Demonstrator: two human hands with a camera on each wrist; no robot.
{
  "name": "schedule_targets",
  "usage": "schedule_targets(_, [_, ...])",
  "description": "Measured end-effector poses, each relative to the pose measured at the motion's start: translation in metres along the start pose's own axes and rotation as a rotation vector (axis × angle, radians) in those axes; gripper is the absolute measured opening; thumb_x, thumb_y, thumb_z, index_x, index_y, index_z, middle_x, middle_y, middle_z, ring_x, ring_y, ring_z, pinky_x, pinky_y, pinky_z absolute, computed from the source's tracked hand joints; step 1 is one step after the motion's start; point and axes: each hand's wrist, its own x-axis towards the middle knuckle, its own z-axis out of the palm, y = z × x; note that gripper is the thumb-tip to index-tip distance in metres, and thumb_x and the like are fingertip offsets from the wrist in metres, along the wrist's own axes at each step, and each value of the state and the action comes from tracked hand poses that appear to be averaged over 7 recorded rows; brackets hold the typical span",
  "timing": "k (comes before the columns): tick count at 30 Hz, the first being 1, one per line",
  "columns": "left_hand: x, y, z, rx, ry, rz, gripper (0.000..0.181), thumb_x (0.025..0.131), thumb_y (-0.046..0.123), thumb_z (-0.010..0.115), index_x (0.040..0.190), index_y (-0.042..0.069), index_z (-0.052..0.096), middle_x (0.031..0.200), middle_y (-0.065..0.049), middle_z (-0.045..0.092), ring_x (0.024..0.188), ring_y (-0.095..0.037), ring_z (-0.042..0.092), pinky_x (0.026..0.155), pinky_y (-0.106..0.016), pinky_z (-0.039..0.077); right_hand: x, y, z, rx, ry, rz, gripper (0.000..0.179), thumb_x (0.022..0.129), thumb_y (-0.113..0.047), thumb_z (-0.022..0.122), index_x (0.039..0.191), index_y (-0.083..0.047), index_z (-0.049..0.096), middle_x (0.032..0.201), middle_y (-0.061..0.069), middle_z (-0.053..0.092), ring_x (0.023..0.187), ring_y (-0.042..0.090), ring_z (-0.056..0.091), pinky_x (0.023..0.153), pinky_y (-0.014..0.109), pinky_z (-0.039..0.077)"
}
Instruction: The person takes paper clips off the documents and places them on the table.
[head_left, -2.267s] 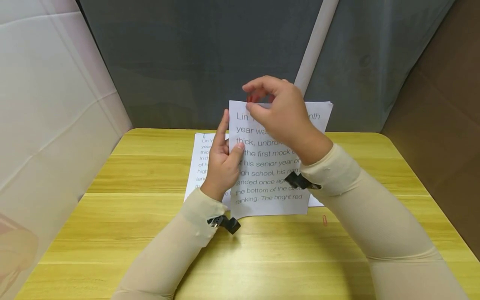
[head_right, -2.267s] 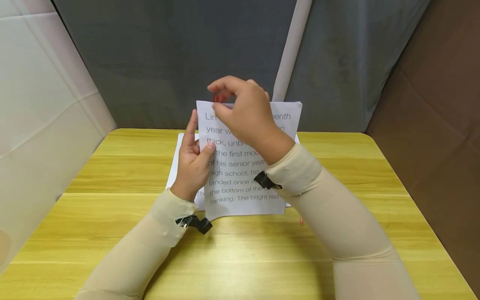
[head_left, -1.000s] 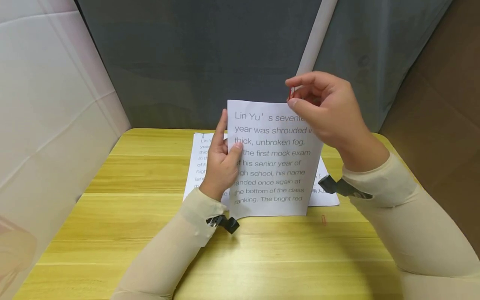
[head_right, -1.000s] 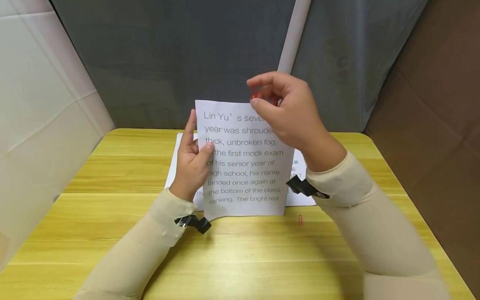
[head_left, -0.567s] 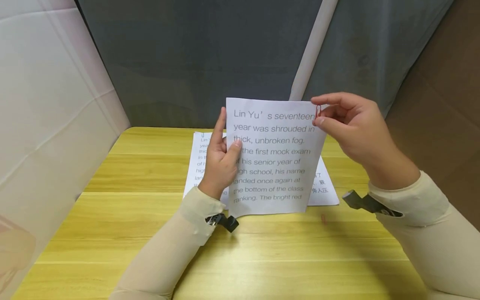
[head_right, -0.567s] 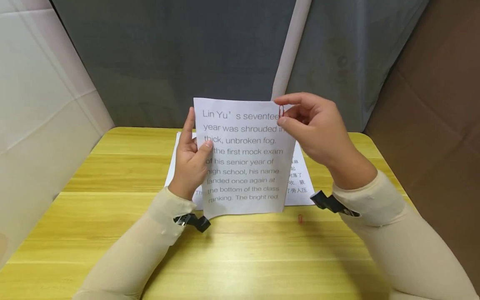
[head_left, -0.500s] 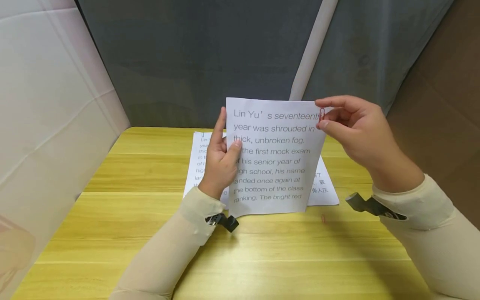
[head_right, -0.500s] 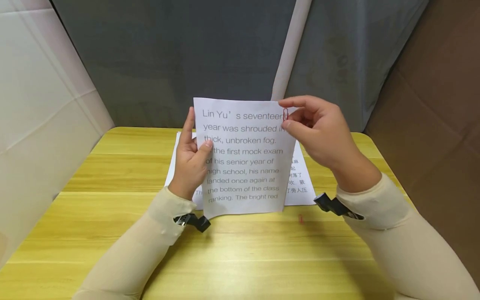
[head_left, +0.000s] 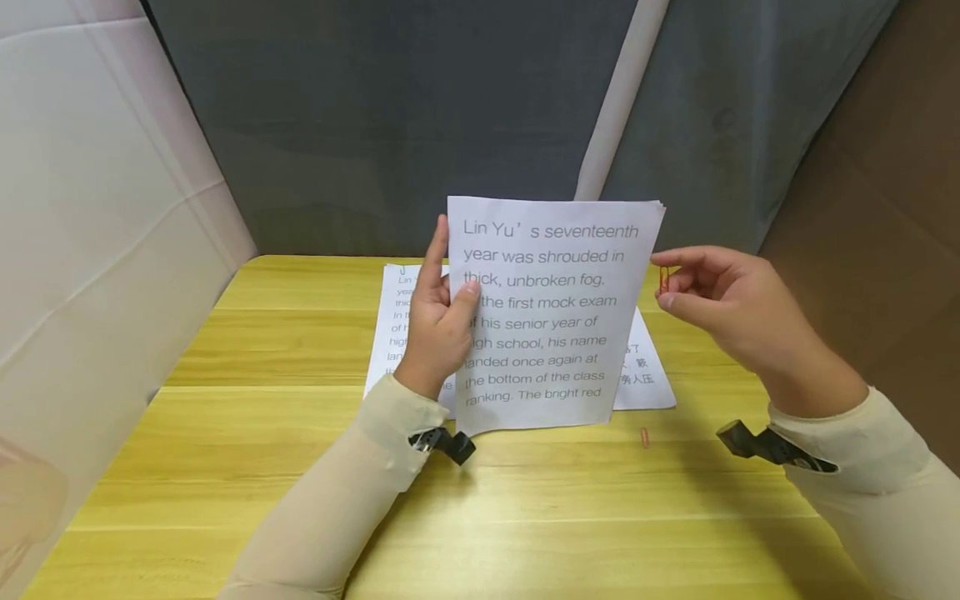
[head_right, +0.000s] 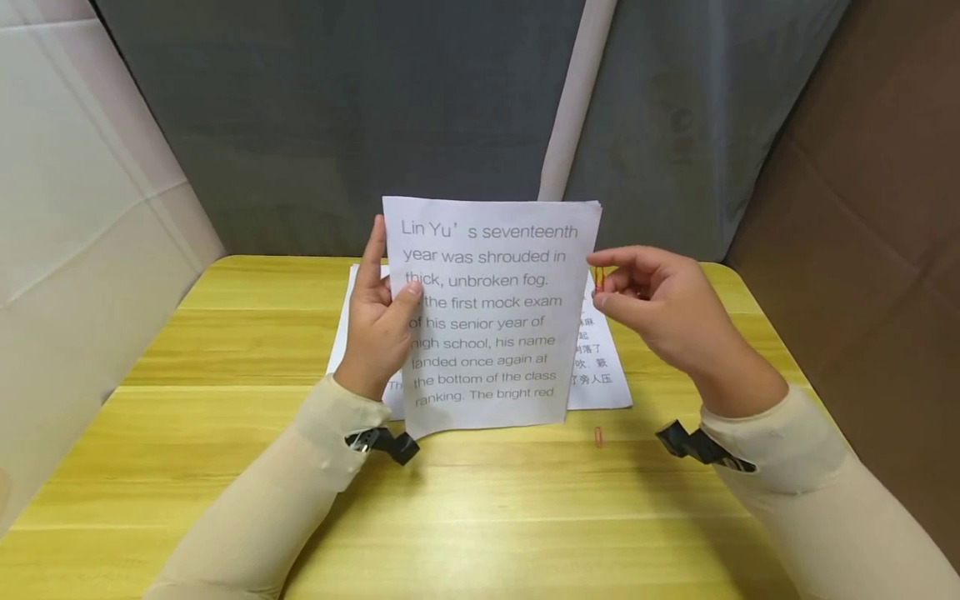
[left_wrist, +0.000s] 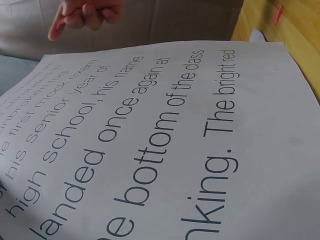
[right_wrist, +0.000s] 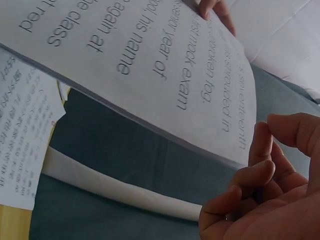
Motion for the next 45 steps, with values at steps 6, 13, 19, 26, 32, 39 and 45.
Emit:
schedule_targets(6, [0.0,0.001,-0.001,0.015,-0.002,-0.004,0.08,0.105,-0.008,0.043,0.171,0.032,0.018,0.144,-0.015,0.066,0.097,-0.017,0.079,0.071,-0.034,0.066,-0.006,0.018,0.0,0.042,-0.044,-0.052,0.03,0.097,0.001,0.072,0.126,-0.007,0.072,0.092,-0.001,0.07,0.084,0.011,0.068,0.078,0.016,0.06])
schedule_targets(13, [0.0,0.001,0.0,0.025,0.003,-0.008,0.081,0.105,-0.007,0.043,0.169,0.038,0.021,0.143,-0.014,0.067,0.098,-0.017,0.079,0.074,-0.035,0.067,-0.015,0.037,-0.005,0.039,-0.081,-0.075,0.029,0.097,0.002,0.071,0.124,-0.009,0.073,0.094,-0.003,0.071,0.087,0.008,0.069,0.083,0.015,0.06])
schedule_targets(19, [0.0,0.001,-0.001,0.03,0.007,-0.004,0.08,0.106,-0.007,0.043,0.17,0.033,0.019,0.142,-0.016,0.068,0.097,-0.017,0.08,0.074,-0.036,0.067,-0.023,0.051,-0.006,0.043,-0.125,-0.08,0.03,0.097,0.004,0.071,0.124,-0.009,0.073,0.096,-0.004,0.071,0.087,0.008,0.068,0.083,0.017,0.06])
schedule_targets(26, [0.0,0.002,-0.001,0.029,0.0,-0.005,0.081,0.106,-0.007,0.043,0.169,0.038,0.02,0.143,-0.013,0.067,0.099,-0.018,0.079,0.076,-0.037,0.067,-0.032,0.064,-0.006,-0.001,-0.148,-0.082,0.029,0.097,0.003,0.07,0.126,-0.002,0.071,0.098,-0.001,0.07,0.087,0.009,0.067,0.082,0.017,0.06])
schedule_targets(32, [0.0,0.002,-0.001,0.025,-0.006,-0.004,0.08,0.106,-0.006,0.044,0.169,0.038,0.02,0.144,-0.012,0.067,0.101,-0.018,0.079,0.079,-0.039,0.067,-0.039,0.076,-0.006,-0.019,-0.175,-0.073,0.029,0.097,0.0,0.072,0.126,0.001,0.071,0.097,0.004,0.069,0.086,0.01,0.067,0.08,0.018,0.06])
schedule_targets(39, [0.0,0.002,-0.001,0.018,-0.012,-0.005,0.08,0.107,-0.006,0.043,0.169,0.04,0.021,0.145,-0.01,0.066,0.102,-0.019,0.079,0.075,-0.035,0.067,-0.049,0.093,-0.005,-0.082,-0.208,-0.063,0.03,0.096,-0.001,0.073,0.126,0.002,0.073,0.095,0.005,0.069,0.084,0.012,0.064,0.072,0.021,0.057])
schedule_targets(45, [-0.001,0.002,-0.001,0.024,-0.005,-0.002,0.08,0.107,-0.006,0.043,0.169,0.039,0.021,0.144,-0.012,0.067,0.1,-0.018,0.079,0.071,-0.032,0.066,-0.053,0.104,0.0,-0.187,-0.265,-0.008,0.032,0.094,-0.006,0.077,0.126,-0.003,0.075,0.086,0.002,0.062,0.075,0.014,0.056,0.058,0.025,0.048])
